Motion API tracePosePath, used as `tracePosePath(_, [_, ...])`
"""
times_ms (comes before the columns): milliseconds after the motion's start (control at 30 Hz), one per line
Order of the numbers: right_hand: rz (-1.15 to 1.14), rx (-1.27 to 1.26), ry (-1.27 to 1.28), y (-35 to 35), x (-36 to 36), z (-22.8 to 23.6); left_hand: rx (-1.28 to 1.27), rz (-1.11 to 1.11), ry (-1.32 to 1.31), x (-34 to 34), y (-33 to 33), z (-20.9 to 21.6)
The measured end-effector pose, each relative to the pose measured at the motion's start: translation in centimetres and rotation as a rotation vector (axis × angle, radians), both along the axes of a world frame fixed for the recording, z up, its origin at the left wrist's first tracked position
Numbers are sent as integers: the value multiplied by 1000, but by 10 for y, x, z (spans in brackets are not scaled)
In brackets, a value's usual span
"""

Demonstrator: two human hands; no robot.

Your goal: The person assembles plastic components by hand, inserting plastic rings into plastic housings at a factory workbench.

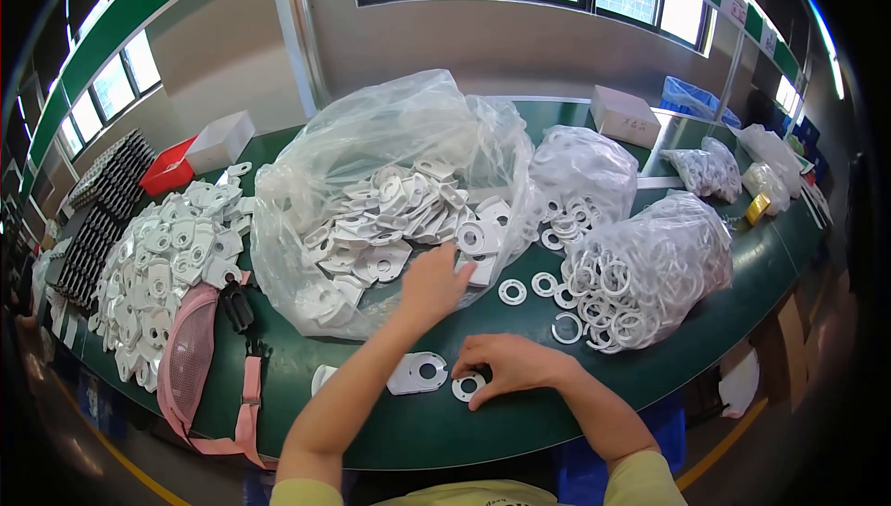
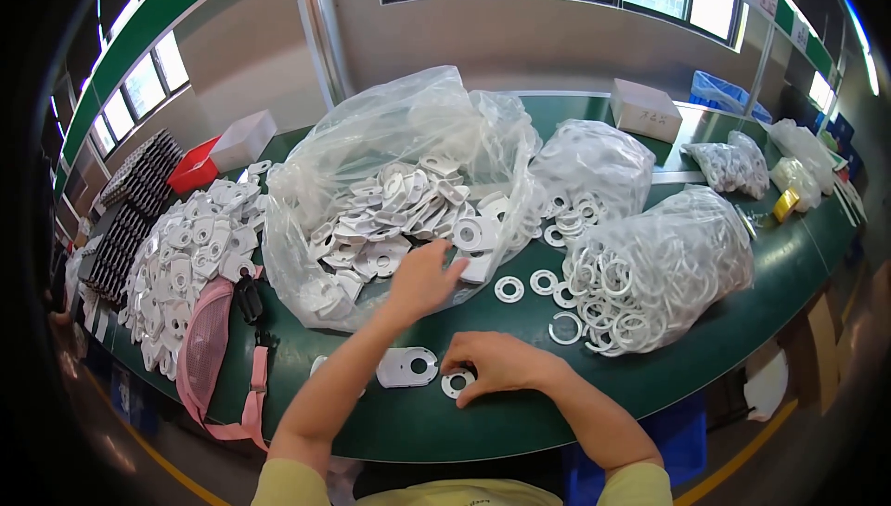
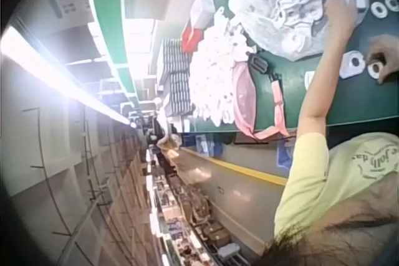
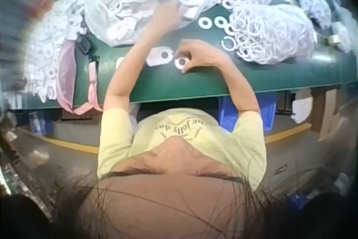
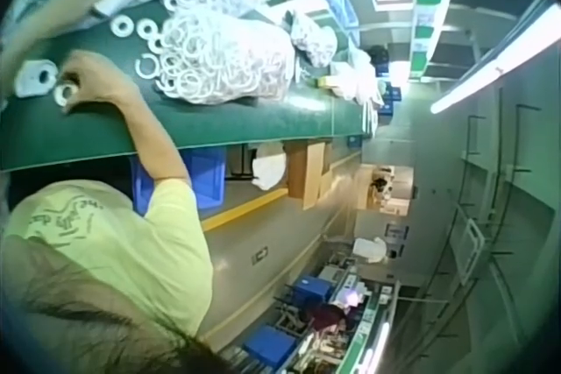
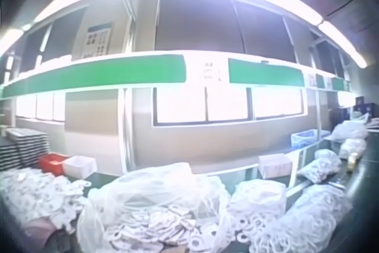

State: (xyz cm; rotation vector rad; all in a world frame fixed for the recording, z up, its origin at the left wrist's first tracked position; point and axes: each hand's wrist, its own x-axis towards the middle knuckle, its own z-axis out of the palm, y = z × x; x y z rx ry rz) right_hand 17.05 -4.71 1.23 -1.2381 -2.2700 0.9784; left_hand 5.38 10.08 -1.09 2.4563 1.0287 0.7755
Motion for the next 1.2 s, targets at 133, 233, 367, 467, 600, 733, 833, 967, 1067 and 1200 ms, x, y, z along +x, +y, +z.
tracePosePath(133, [-4, -36, -3, 1, 1, 0, -101, 150, 56, 31, -5, 1])
tracePosePath(233, [-46, -84, 27, 1, 5, 3, -266, 158, 109, 35, 4, 8])
tracePosePath(367, [-68, -67, 47, -2, 7, 5, -264, 13, 234, 14, 18, 16])
tracePosePath(467, [-75, 12, 46, -2, 8, 5, -165, -14, 274, -14, 12, 21])
tracePosePath(600, [-247, 49, 3, 1, 10, 4, -562, 24, -143, -45, -26, 41])
tracePosePath(733, [-510, 173, 393, 6, 1, 3, -1218, -56, -538, -62, -63, 29])
tracePosePath(833, [-491, 291, 505, 10, 1, -5, -1427, -235, -693, -58, -79, 23])
tracePosePath(967, [-520, 484, 326, 8, -8, -9, -1372, -279, -626, -57, -95, 15])
tracePosePath(1067, [-659, 437, 274, 5, -2, 4, -1471, -279, -676, -58, -89, 10])
tracePosePath(1200, [-900, 462, 175, 8, 42, 12, -1431, -213, -799, -62, -85, 14])
